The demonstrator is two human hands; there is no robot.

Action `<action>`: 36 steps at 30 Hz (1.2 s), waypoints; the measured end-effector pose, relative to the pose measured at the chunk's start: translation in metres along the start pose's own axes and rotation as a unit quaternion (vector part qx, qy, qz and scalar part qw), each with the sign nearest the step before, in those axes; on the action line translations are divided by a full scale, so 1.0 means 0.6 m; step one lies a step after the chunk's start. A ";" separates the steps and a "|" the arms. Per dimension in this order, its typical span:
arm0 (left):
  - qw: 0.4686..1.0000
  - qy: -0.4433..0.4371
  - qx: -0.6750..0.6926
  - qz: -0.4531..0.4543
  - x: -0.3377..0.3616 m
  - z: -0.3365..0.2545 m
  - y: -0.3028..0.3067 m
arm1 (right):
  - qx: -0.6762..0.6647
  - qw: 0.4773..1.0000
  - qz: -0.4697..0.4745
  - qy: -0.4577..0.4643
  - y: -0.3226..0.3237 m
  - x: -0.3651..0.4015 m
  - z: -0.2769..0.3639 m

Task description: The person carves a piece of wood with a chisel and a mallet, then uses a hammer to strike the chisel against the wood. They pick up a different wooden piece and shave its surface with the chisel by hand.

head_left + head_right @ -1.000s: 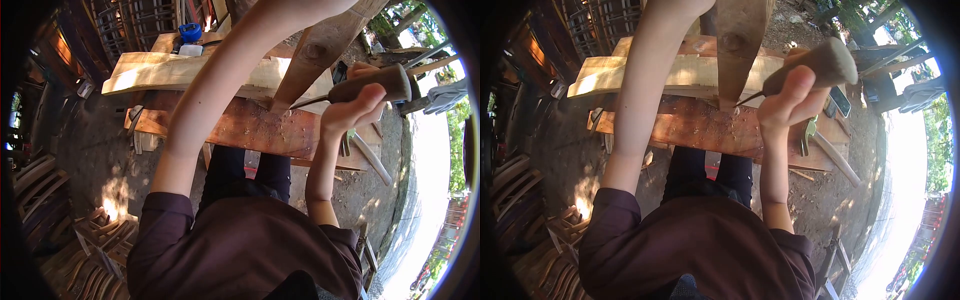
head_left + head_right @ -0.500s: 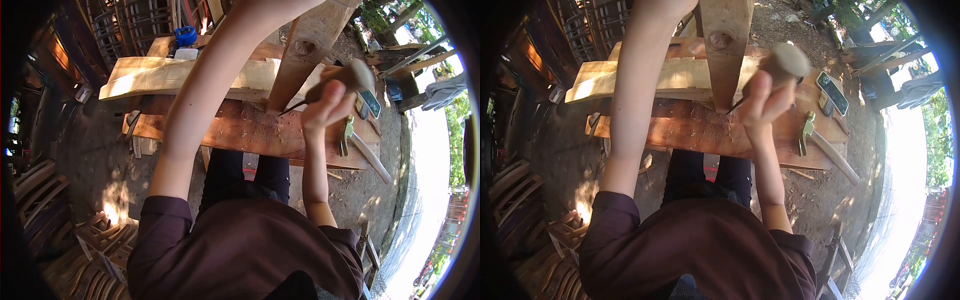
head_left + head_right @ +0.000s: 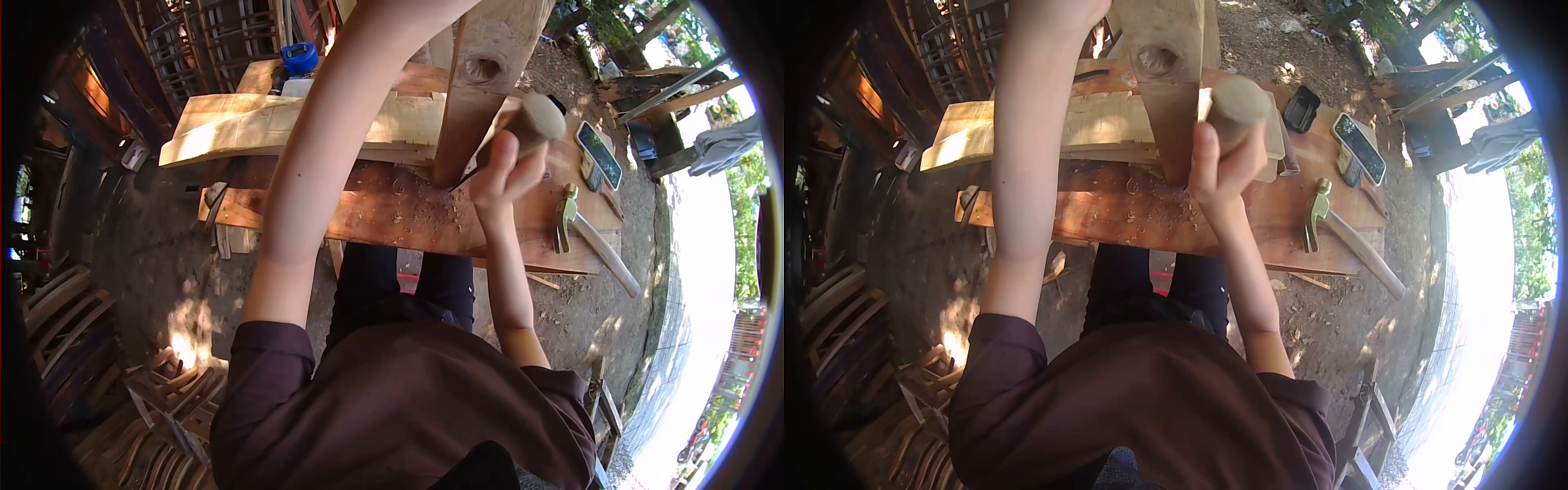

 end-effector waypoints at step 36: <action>0.980 -0.101 -0.158 -0.073 0.018 -0.012 -0.064 | -0.086 0.993 -0.077 -0.011 0.141 -0.108 0.116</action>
Point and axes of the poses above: each hand's wrist, its own x-axis away from the middle knuckle, its own y-axis out of the back of the hand, z = x × y, the point moved 8 cm from there along -x, towards the middle knuckle
